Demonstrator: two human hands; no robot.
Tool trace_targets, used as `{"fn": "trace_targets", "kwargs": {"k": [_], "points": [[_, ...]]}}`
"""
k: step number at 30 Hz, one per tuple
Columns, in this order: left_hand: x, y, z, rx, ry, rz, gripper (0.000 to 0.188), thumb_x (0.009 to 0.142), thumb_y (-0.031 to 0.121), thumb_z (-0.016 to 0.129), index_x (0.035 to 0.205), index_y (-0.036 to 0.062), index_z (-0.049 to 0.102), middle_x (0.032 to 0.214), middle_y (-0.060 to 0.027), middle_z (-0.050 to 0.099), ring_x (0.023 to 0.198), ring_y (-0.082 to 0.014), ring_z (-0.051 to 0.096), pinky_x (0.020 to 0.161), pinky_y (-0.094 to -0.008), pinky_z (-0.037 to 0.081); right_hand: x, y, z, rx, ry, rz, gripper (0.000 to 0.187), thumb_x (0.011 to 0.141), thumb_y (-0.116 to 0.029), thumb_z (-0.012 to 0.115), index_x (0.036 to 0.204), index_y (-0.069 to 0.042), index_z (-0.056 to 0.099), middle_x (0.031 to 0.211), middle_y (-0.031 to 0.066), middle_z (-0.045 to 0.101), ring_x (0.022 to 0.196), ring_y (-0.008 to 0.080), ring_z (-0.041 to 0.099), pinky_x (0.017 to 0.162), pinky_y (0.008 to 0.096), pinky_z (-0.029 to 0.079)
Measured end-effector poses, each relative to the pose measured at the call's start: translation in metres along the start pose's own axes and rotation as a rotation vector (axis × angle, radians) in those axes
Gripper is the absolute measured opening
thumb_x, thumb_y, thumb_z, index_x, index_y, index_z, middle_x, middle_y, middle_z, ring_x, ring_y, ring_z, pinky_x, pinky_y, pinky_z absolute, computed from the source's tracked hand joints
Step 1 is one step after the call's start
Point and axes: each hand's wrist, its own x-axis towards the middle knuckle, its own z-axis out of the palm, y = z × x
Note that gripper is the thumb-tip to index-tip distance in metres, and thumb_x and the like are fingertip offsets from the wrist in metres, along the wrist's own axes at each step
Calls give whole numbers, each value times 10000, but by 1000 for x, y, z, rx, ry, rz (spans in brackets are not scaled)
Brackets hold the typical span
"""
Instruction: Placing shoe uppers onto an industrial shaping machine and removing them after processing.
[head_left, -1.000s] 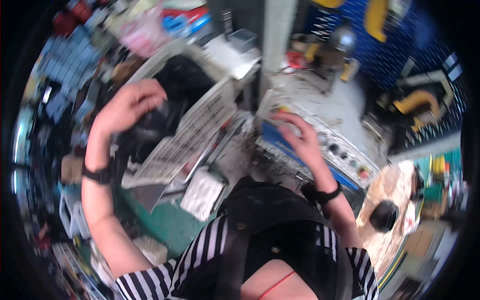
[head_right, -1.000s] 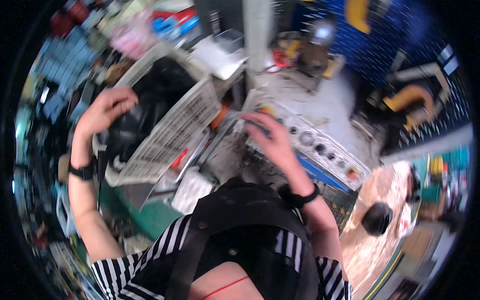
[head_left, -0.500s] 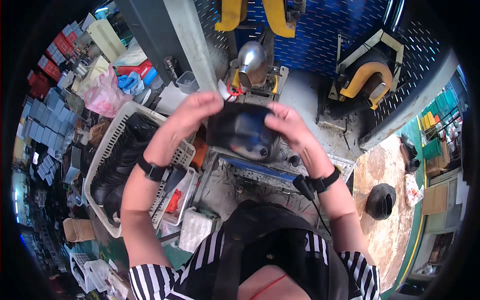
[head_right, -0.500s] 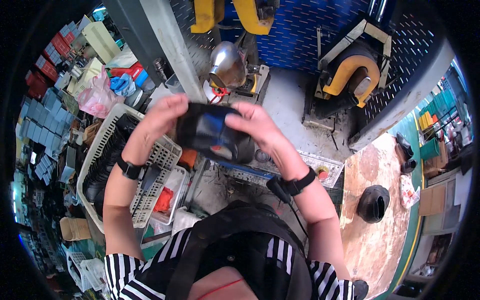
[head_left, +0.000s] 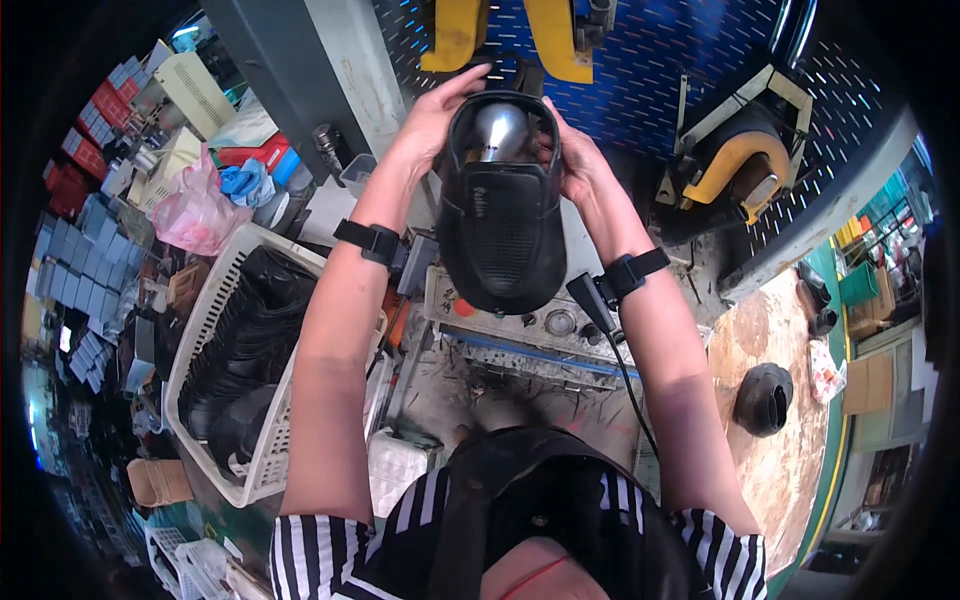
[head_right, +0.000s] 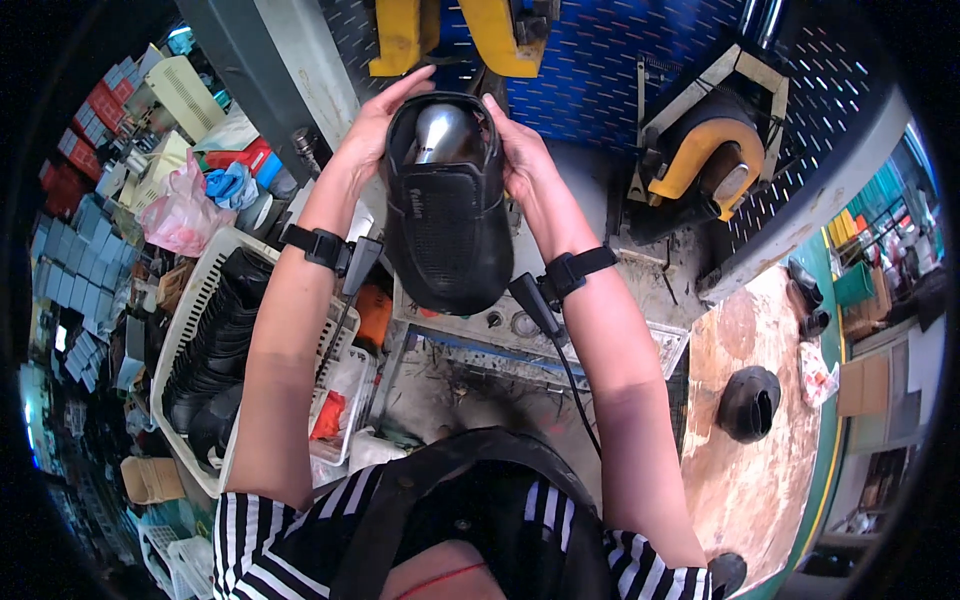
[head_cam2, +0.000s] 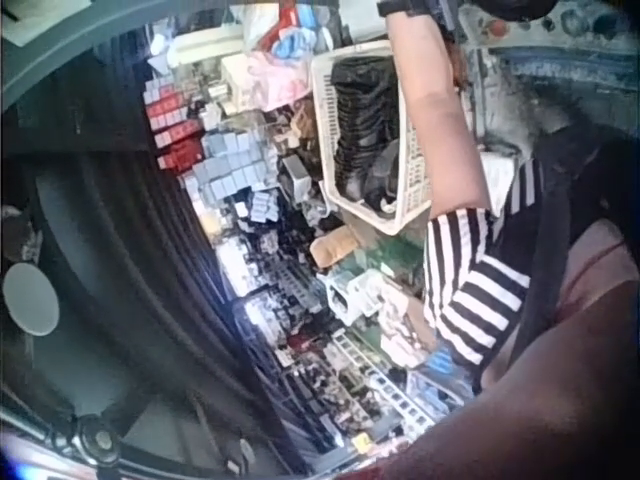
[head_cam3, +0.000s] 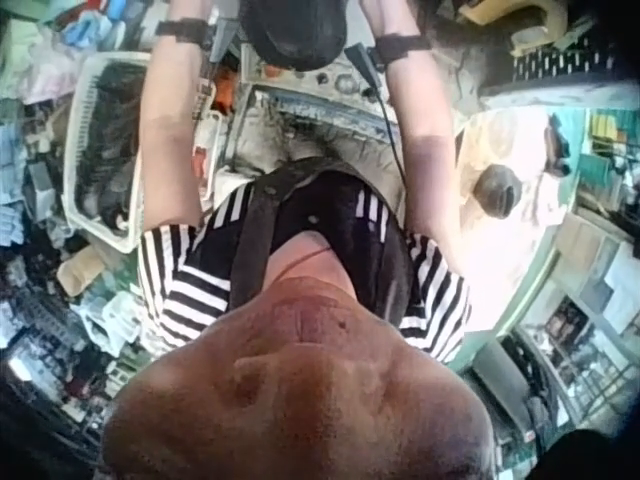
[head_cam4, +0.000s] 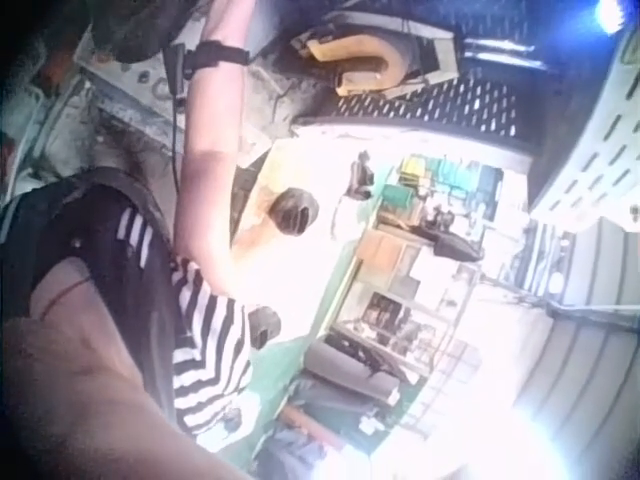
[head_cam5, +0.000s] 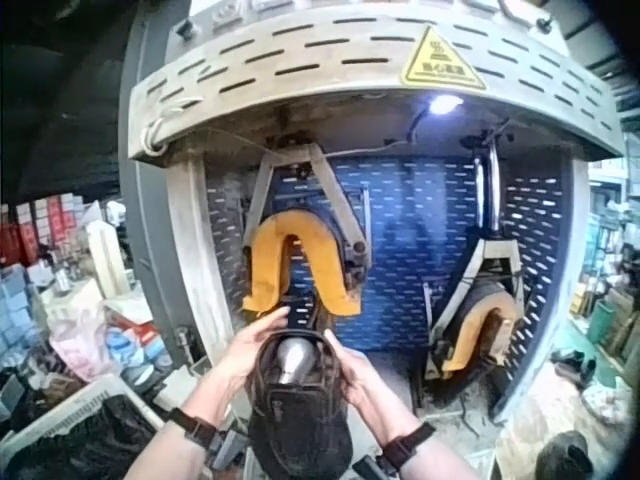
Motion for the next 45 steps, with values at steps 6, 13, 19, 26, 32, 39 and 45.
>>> {"fn": "trace_targets", "kwargs": {"k": [6, 13, 19, 26, 32, 39, 45], "points": [[9, 6, -22, 642, -249, 524, 416, 798, -93, 501, 1123, 129, 637, 1190, -53, 579, 1121, -213, 519, 999, -301, 383, -41, 46, -20, 63, -4, -150, 383, 895, -366, 561, 1066, -26, 601, 956, 54, 656, 834, 129, 623, 740, 255, 518], [0, -3, -21, 684, -245, 682, 536, 733, -142, 447, 1128, 167, 637, 1238, -24, 555, 1144, -225, 489, 1015, -313, 363, -81, 182, -54, 404, 364, -25, 462, 890, -527, 468, 1173, -169, 543, 1145, 5, 610, 989, 157, 607, 846, 326, 487], [-14, -1, -16, 711, -209, 800, 591, 698, -151, 445, 1127, 204, 644, 1234, -12, 556, 1105, -219, 489, 992, -308, 375, 21, 229, -72, 115, 831, -249, 472, 911, -487, 436, 995, -59, 616, 942, 76, 658, 824, 220, 622, 717, 356, 475], [-49, -15, -38, 589, -163, 680, 420, 824, -55, 480, 1182, 128, 601, 1248, -66, 541, 1121, -224, 504, 974, -313, 383, 61, 213, -88, -810, 1023, -678, 515, 876, -416, 461, 754, 61, 615, 708, 263, 598, 708, 401, 591, 679, 447, 431], [-106, -29, -77, 309, -72, 149, 315, 869, -30, 469, 1150, 37, 594, 1090, -91, 617, 942, -148, 597, 841, -270, 459, 93, 209, -101, -922, 957, -799, 408, 708, -153, 713, 1066, -9, 580, 1020, 162, 632, 964, 283, 595, 833, 360, 448], [-120, -14, -93, 378, -208, 207, 255, 873, -21, 483, 1089, 12, 615, 959, -83, 650, 855, -151, 612, 745, -265, 477, 113, 209, -93, -899, 999, -722, 445, 704, -273, 721, 967, 62, 591, 929, 215, 639, 886, 359, 595, 809, 406, 442], [-129, -6, -90, 487, -371, 218, 239, 852, 22, 534, 1057, 77, 644, 881, -94, 659, 765, -175, 636, 665, -274, 491, 143, 191, -107, -870, 1082, -478, 535, 906, -348, 348, 825, 108, 616, 823, 315, 597, 847, 467, 571, 785, 471, 417]]}}
